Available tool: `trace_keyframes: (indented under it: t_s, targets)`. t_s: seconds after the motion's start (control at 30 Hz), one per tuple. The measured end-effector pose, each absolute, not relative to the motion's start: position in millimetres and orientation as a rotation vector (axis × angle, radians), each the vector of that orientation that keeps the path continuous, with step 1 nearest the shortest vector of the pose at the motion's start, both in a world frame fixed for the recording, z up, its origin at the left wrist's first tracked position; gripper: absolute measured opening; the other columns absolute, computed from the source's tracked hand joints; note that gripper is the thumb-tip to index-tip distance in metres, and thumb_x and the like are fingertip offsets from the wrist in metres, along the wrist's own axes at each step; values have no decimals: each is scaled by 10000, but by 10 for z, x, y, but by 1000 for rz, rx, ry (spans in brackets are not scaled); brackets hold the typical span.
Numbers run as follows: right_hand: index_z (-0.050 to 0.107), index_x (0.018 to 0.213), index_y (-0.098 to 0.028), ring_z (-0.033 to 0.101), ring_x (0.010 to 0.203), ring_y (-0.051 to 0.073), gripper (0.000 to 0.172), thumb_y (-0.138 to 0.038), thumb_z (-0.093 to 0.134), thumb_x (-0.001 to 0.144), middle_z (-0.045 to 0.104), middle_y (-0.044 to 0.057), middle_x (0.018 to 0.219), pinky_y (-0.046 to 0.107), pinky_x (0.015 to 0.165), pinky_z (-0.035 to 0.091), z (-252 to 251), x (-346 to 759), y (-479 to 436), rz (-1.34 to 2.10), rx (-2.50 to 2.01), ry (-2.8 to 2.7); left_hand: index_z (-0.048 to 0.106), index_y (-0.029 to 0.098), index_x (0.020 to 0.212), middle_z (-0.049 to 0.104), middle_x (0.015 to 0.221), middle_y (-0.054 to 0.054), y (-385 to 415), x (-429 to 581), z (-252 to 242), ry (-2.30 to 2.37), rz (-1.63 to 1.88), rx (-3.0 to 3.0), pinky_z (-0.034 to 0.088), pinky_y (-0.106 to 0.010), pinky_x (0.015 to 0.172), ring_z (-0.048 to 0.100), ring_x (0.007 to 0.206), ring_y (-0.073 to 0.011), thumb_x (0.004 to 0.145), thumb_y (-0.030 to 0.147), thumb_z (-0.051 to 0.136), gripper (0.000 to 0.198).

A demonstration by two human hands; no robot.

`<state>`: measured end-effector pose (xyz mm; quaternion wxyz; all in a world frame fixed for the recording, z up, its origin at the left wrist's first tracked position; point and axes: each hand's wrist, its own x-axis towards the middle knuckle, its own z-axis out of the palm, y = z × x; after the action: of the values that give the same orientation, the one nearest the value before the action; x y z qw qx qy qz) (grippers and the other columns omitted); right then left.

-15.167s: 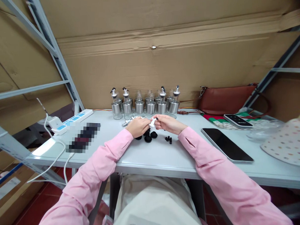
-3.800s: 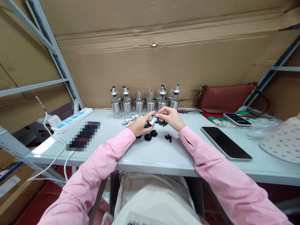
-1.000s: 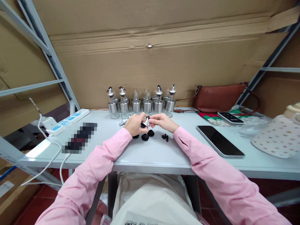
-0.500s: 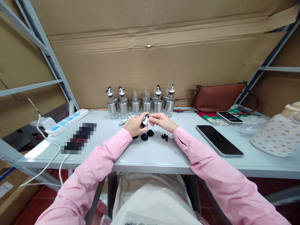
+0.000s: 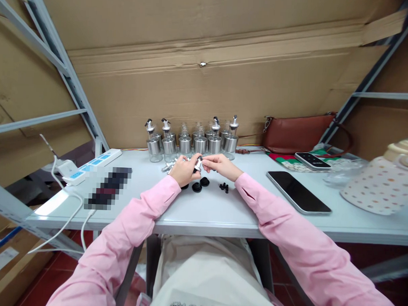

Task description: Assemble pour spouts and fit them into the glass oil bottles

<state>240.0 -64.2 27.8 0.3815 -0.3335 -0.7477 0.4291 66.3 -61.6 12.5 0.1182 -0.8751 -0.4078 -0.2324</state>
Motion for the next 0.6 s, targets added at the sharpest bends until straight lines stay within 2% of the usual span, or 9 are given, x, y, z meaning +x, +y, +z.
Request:
trace_keyframes:
  t_s: [0.3,0.6]
  targets:
    - [605,620,-129,471,552,75,358,-482,658,648,559,-3,602,241,595,401,232,2404,-624,1339,-761,-1724,450,124,1179,660,836,-41,-649,662,153,-1213,-726,-2557,368,-335,883,504,715,-184,669,177,500,516]
    - [646,757,-123,490,564,76,284,-372,719,640,569,-4,622,259,628,413,225,2407,-630,1641,-638,-1505,424,136,1204,640,892,-48,-634,628,129,-1190,-867,-2607,377,-348,891,499,830,-206,655,159,478,553]
